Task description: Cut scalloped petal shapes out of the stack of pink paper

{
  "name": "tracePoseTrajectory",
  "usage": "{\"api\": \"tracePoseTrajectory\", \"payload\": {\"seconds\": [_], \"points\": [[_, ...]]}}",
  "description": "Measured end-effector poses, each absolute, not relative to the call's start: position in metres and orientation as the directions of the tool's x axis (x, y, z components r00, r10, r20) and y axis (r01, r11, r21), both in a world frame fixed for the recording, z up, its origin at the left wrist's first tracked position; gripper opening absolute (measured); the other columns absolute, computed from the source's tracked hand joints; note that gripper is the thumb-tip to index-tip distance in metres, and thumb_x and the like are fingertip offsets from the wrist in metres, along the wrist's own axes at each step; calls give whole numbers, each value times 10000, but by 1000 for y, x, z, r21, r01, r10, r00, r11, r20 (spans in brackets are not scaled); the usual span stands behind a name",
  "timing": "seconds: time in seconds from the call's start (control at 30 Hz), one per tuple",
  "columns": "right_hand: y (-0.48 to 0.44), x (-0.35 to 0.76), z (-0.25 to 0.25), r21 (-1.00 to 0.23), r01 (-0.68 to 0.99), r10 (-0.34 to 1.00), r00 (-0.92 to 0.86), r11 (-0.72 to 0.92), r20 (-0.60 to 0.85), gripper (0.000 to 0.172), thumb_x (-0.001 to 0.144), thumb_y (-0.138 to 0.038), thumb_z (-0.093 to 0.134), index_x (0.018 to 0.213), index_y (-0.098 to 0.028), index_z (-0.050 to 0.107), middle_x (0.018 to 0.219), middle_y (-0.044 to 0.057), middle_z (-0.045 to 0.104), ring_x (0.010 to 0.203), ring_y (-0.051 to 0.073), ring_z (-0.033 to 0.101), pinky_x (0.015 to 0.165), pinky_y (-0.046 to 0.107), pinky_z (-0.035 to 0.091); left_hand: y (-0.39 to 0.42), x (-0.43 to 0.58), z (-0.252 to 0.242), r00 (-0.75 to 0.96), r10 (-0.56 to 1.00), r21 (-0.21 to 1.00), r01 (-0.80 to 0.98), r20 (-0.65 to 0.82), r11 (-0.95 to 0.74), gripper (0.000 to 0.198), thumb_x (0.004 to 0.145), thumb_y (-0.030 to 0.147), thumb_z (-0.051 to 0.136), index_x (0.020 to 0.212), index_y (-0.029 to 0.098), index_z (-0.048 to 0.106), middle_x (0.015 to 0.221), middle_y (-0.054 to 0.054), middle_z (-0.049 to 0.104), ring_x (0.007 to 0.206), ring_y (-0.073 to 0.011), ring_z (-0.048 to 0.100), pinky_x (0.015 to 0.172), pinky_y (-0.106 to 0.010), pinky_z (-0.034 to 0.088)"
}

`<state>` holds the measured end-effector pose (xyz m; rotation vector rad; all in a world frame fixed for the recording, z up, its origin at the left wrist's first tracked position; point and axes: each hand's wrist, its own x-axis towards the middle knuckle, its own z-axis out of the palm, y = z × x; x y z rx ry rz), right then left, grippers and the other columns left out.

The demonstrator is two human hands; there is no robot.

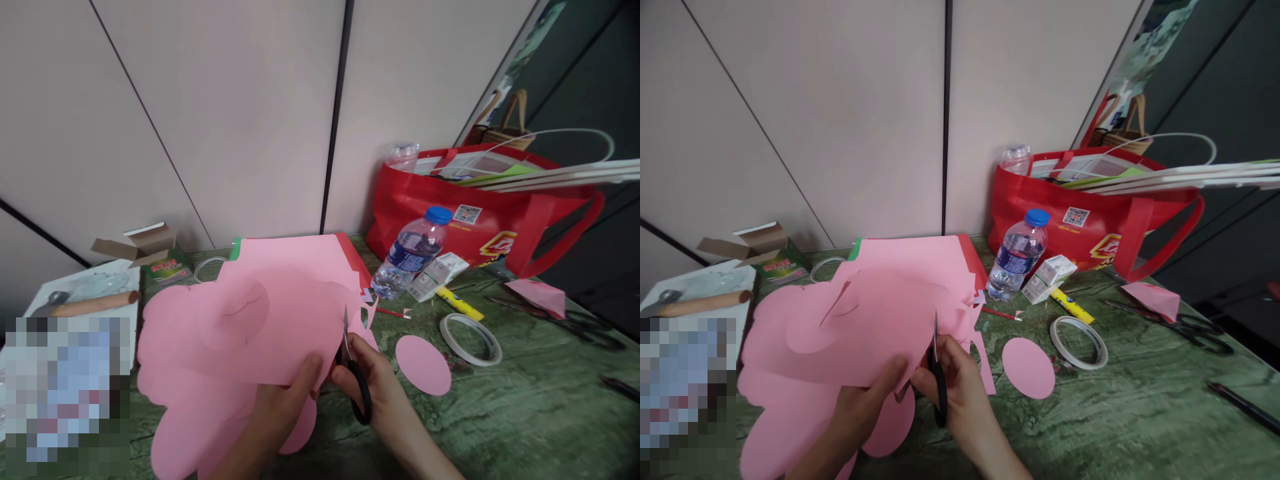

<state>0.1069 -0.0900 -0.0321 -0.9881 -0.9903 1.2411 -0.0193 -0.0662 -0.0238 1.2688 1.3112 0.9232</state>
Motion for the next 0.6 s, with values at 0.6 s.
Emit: {"api": "tracePoseTrajectory", "payload": {"seconds": [0.6], "points": [[-90, 107, -31, -972, -234, 996, 90, 26, 5, 323, 645, -484, 722, 707, -199, 583, 634, -19, 539, 578, 152, 484, 558, 255, 413, -63, -21, -30, 168, 975, 982, 142, -144, 121, 410, 698, 454, 582, 374, 233, 461, 410, -3, 512, 485, -182, 540, 570, -313, 452]]}}
